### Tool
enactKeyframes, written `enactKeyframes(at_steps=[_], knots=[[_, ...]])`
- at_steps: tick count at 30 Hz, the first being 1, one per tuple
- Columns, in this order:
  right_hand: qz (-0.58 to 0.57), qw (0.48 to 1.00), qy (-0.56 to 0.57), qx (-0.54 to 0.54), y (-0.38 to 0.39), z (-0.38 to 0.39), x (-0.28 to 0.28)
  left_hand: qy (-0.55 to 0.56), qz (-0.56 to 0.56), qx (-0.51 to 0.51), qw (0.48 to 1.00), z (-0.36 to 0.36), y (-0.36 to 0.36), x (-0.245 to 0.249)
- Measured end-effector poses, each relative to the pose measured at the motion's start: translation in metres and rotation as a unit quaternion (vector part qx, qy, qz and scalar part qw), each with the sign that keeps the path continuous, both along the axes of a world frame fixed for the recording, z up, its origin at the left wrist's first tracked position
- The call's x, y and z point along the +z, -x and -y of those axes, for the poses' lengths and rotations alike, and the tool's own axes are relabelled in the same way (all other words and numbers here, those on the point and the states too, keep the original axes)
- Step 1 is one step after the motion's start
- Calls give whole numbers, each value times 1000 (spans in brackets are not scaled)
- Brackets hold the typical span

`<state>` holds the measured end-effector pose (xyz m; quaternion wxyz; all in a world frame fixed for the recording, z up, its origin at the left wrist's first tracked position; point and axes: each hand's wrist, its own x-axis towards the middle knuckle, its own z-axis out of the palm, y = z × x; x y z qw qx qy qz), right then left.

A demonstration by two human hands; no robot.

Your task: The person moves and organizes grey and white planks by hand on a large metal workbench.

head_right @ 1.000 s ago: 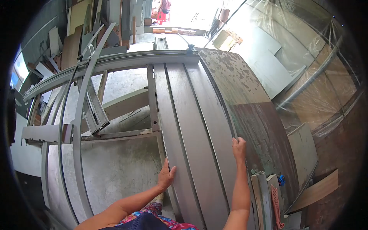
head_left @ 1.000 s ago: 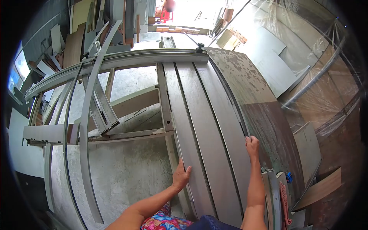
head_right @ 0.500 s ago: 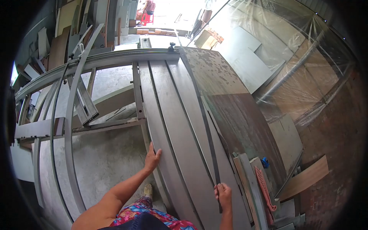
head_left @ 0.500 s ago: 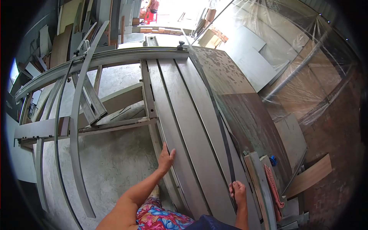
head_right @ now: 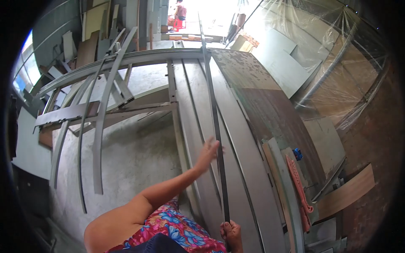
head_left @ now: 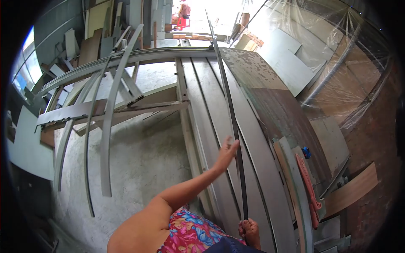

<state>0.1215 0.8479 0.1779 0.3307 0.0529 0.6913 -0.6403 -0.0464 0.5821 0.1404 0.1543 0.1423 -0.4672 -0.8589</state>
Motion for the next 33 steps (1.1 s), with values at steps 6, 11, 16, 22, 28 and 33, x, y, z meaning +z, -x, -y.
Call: enactKeyframes(at_steps=[6, 11, 16, 22, 28, 33], knots=[[-40, 993, 26, 108, -18, 9, -25, 11, 10, 93, 996, -32, -67, 0], [11, 976, 114, 186, -32, 62, -31, 131, 32, 190, 973, 35, -101, 6], [66, 958, 174, 220, -46, 129, -51, 178, 71, 252, 949, 110, -130, 11], [77, 942, 208, 253, -85, 232, -54, 247, 145, 262, 922, 220, -165, -17], [161, 911, 284, 253, -147, 336, -88, 309, 204, 289, 883, 315, -222, -35], [163, 910, 288, 250, -193, 391, -102, 350, 232, 269, 867, 369, -256, -61]])
